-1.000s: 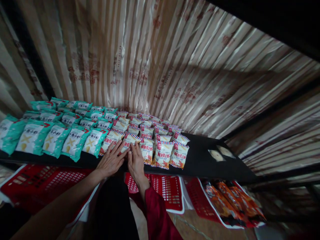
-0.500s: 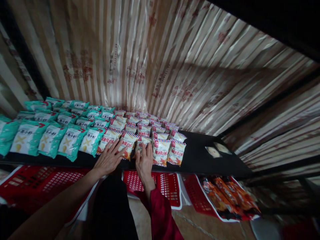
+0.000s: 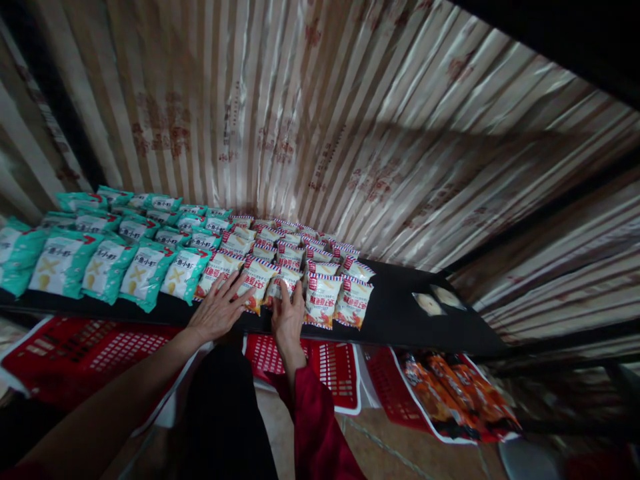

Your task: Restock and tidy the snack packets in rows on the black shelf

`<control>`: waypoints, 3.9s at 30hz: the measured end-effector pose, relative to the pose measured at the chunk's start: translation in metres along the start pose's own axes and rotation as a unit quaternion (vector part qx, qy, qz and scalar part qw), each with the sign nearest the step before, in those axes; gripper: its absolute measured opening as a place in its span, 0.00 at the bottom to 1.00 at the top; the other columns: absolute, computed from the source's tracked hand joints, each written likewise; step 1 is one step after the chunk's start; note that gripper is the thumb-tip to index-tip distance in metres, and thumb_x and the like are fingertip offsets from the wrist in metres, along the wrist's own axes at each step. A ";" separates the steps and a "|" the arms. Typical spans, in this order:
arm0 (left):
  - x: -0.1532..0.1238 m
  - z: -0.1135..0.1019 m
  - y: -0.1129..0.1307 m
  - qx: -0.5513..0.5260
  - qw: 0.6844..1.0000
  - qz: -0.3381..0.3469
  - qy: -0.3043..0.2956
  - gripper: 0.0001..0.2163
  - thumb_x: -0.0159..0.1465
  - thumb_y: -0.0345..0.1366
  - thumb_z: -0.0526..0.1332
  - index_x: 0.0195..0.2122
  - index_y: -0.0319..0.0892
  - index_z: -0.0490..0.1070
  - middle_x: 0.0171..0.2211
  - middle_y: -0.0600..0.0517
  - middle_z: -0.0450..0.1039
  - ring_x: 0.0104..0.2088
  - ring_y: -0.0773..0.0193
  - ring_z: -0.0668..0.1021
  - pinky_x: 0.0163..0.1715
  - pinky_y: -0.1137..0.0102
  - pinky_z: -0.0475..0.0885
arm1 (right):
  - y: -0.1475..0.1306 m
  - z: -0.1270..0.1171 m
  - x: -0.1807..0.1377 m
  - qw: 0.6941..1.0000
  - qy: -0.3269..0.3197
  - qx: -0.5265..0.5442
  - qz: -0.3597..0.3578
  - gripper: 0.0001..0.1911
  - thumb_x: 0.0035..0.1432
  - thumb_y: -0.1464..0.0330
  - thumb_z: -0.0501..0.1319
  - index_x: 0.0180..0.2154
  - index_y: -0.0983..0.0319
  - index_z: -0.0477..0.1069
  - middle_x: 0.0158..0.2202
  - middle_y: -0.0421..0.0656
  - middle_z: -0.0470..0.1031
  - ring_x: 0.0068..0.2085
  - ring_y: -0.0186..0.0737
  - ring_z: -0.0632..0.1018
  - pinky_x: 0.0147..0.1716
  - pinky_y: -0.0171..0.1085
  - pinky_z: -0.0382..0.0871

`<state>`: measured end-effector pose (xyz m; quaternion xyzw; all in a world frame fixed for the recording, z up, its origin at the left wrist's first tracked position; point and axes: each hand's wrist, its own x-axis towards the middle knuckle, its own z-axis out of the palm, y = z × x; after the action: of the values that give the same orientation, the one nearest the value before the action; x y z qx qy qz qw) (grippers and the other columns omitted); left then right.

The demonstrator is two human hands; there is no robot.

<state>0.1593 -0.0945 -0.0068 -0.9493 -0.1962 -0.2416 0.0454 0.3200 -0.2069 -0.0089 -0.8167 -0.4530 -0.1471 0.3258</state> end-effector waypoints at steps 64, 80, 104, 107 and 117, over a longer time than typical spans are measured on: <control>-0.006 0.005 0.006 -0.042 0.997 -0.027 0.057 0.23 0.65 0.45 0.54 0.60 0.49 0.62 0.68 0.49 0.47 0.67 0.51 0.50 0.64 0.52 0.48 | 0.098 -0.060 0.001 0.998 0.027 0.055 0.014 0.29 0.62 0.62 0.54 0.63 0.61 0.55 0.48 0.51 0.65 0.45 0.45 0.72 0.44 0.43 0.70; -0.005 0.008 0.011 -0.038 0.996 -0.019 0.078 0.24 0.65 0.49 0.52 0.60 0.47 0.62 0.66 0.46 0.51 0.66 0.52 0.53 0.64 0.52 0.47 | 0.105 -0.068 0.000 0.994 -0.046 0.089 -0.051 0.32 0.61 0.68 0.53 0.66 0.60 0.47 0.46 0.50 0.66 0.41 0.42 0.74 0.42 0.42 0.72; -0.005 0.005 0.010 -0.007 0.999 -0.019 0.049 0.24 0.65 0.46 0.53 0.61 0.44 0.61 0.66 0.44 0.51 0.66 0.52 0.53 0.63 0.53 0.49 | 0.102 -0.046 -0.013 0.997 -0.030 0.077 -0.009 0.30 0.64 0.66 0.48 0.66 0.60 0.46 0.43 0.49 0.69 0.40 0.44 0.75 0.40 0.42 0.72; -0.006 0.005 0.010 -0.015 0.999 -0.019 0.045 0.24 0.65 0.47 0.53 0.61 0.45 0.62 0.66 0.45 0.51 0.66 0.52 0.53 0.63 0.53 0.48 | 0.106 -0.048 -0.014 0.996 -0.036 0.075 -0.014 0.30 0.64 0.66 0.49 0.66 0.59 0.46 0.44 0.50 0.69 0.42 0.45 0.75 0.41 0.44 0.72; -0.006 0.005 0.005 0.030 0.998 0.019 0.044 0.25 0.65 0.40 0.53 0.63 0.45 0.57 0.67 0.44 0.48 0.66 0.51 0.54 0.63 0.53 0.51 | 0.114 -0.043 -0.021 0.993 -0.046 0.109 -0.014 0.28 0.64 0.65 0.50 0.65 0.60 0.51 0.48 0.51 0.71 0.46 0.45 0.75 0.46 0.45 0.71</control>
<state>0.1584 -0.0999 -0.0138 -0.9395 -0.1836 -0.2758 0.0868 0.4059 -0.2922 -0.0332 -0.7761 -0.4921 -0.0636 0.3892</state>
